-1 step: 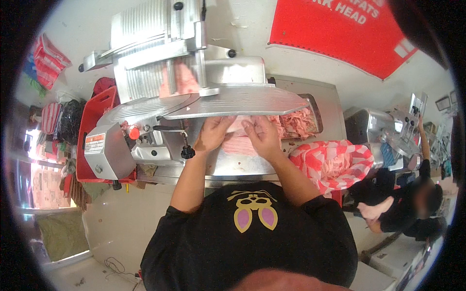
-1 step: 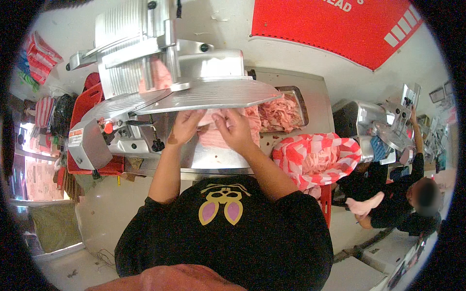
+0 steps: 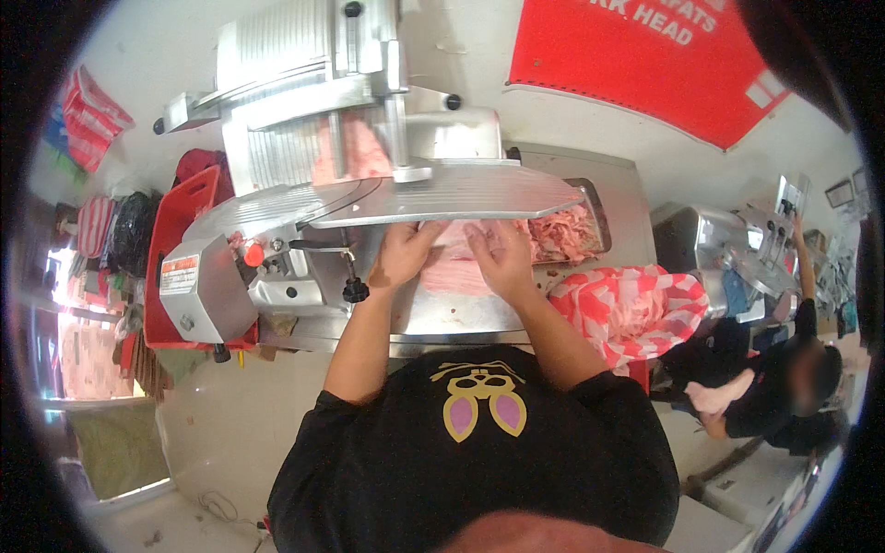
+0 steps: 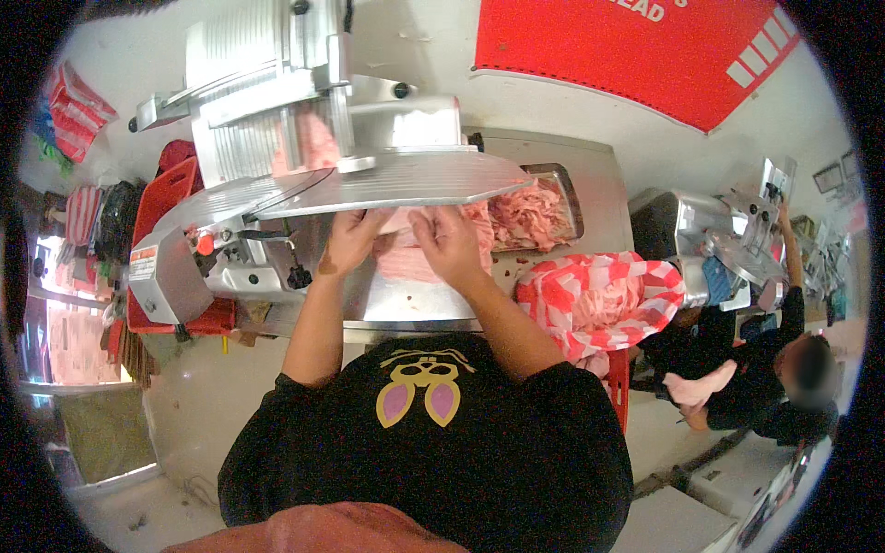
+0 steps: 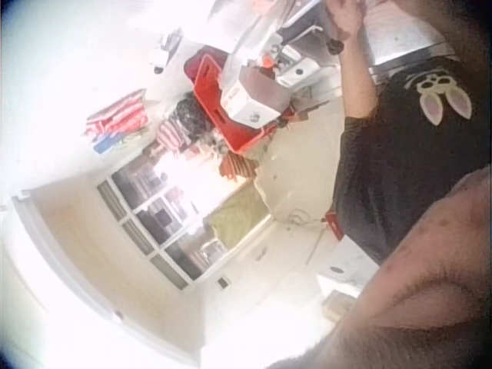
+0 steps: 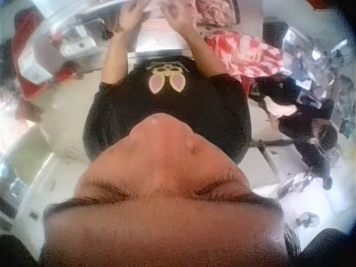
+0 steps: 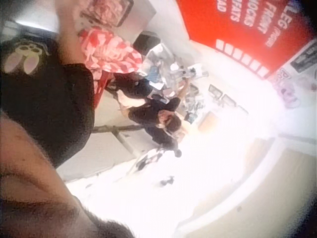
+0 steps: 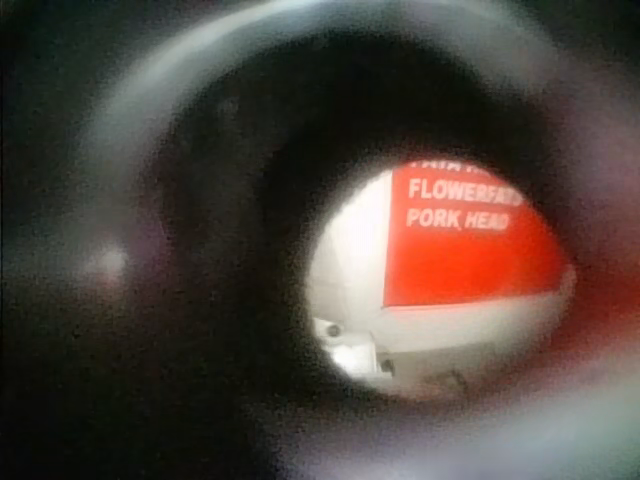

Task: The person operates a vertical meat slicer to process large pieces of raw pork. They place the meat on the machine's carriage, push it through the blade, and then remove the sliced portions, placing them into a red plastic crate. The process is repeated continuously with multiple pieces of meat.

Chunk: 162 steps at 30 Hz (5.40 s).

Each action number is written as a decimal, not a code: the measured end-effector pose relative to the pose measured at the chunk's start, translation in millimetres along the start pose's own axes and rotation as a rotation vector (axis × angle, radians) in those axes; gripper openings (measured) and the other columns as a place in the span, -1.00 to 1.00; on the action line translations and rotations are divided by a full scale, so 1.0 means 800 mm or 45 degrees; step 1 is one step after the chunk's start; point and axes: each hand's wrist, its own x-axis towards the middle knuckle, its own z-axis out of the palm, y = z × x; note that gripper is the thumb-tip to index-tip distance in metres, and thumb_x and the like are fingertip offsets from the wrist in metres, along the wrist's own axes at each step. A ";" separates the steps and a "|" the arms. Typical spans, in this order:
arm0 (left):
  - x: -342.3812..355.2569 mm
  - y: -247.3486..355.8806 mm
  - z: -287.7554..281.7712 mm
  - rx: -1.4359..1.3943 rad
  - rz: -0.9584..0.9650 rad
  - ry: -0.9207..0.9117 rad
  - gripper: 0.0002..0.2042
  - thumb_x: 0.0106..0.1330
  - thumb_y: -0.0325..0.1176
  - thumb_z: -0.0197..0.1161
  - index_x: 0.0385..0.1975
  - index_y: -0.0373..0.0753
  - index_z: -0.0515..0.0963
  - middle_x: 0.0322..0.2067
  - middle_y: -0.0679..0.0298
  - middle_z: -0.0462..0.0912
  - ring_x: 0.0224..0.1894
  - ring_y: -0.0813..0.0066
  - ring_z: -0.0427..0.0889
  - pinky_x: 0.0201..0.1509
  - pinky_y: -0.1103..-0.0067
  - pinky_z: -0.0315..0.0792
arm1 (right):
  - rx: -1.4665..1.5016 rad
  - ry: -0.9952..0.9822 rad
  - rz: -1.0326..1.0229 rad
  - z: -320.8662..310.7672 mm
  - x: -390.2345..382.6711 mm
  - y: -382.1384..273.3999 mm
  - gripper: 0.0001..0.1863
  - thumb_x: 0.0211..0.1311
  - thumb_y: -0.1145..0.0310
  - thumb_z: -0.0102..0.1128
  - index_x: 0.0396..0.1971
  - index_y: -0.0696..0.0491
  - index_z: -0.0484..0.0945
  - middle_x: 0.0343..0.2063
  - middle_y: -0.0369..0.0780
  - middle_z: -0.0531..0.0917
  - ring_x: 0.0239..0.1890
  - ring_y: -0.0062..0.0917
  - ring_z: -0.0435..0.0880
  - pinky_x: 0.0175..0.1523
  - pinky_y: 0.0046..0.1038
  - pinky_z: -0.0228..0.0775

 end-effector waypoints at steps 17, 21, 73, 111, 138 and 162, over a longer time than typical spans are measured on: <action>0.062 -0.058 -0.066 -1.076 0.083 0.536 -0.60 0.52 -0.09 0.16 0.19 -0.22 0.49 0.14 0.18 0.61 0.20 0.29 0.57 0.41 0.35 0.39 | -0.546 0.138 -0.440 -0.033 -0.072 0.055 -0.45 0.23 0.44 0.25 0.23 0.20 0.37 0.14 0.06 0.49 0.19 -0.01 0.44 0.33 -0.06 0.21; 0.083 -0.084 -0.083 -1.095 0.229 0.334 -0.68 0.52 -0.16 0.17 0.14 -0.18 0.51 0.04 0.24 0.66 0.08 0.35 0.64 0.22 0.39 0.52 | -0.546 0.134 -0.409 -0.034 -0.072 0.054 -0.44 0.24 0.45 0.24 0.24 0.20 0.36 0.14 0.07 0.49 0.21 -0.02 0.43 0.33 -0.07 0.20; 0.060 -0.062 -0.023 -1.330 0.115 0.479 -0.78 0.50 -0.26 0.16 0.00 -0.21 0.55 -0.22 0.27 0.65 -0.22 0.38 0.66 -0.25 0.46 0.56 | -0.585 -0.001 -0.436 -0.044 -0.065 0.098 -0.51 0.27 0.47 0.17 0.21 0.20 0.39 0.18 0.04 0.50 0.32 0.04 0.36 0.45 0.05 0.09; 0.066 -0.065 -0.003 -1.326 0.082 0.387 -0.73 0.48 -0.23 0.20 0.06 -0.21 0.51 -0.17 0.26 0.64 -0.21 0.43 0.64 -0.27 0.49 0.56 | -0.583 0.034 -0.493 -0.061 -0.067 0.109 -0.57 0.43 0.45 0.01 0.24 0.27 0.33 0.13 0.07 0.43 0.16 -0.02 0.42 0.31 -0.07 0.25; 0.043 -0.098 -0.066 -0.393 0.117 0.418 -0.58 0.48 -0.15 0.23 0.17 -0.30 0.47 -0.04 0.22 0.63 -0.12 0.44 0.62 -0.17 0.51 0.57 | -0.575 0.044 -0.309 -0.015 -0.063 0.057 -0.46 0.24 0.48 0.31 0.19 0.25 0.36 0.17 0.18 0.41 0.26 0.11 0.38 0.38 0.00 0.21; 0.059 -0.089 -0.051 -1.134 0.038 0.562 -0.74 0.55 -0.15 0.07 -0.01 -0.18 0.54 -0.28 0.32 0.64 -0.35 0.47 0.60 -0.38 0.50 0.51 | -0.534 0.075 -0.368 -0.021 -0.063 0.068 -0.48 0.23 0.44 0.31 0.18 0.16 0.40 0.14 0.11 0.45 0.21 0.04 0.44 0.34 -0.08 0.27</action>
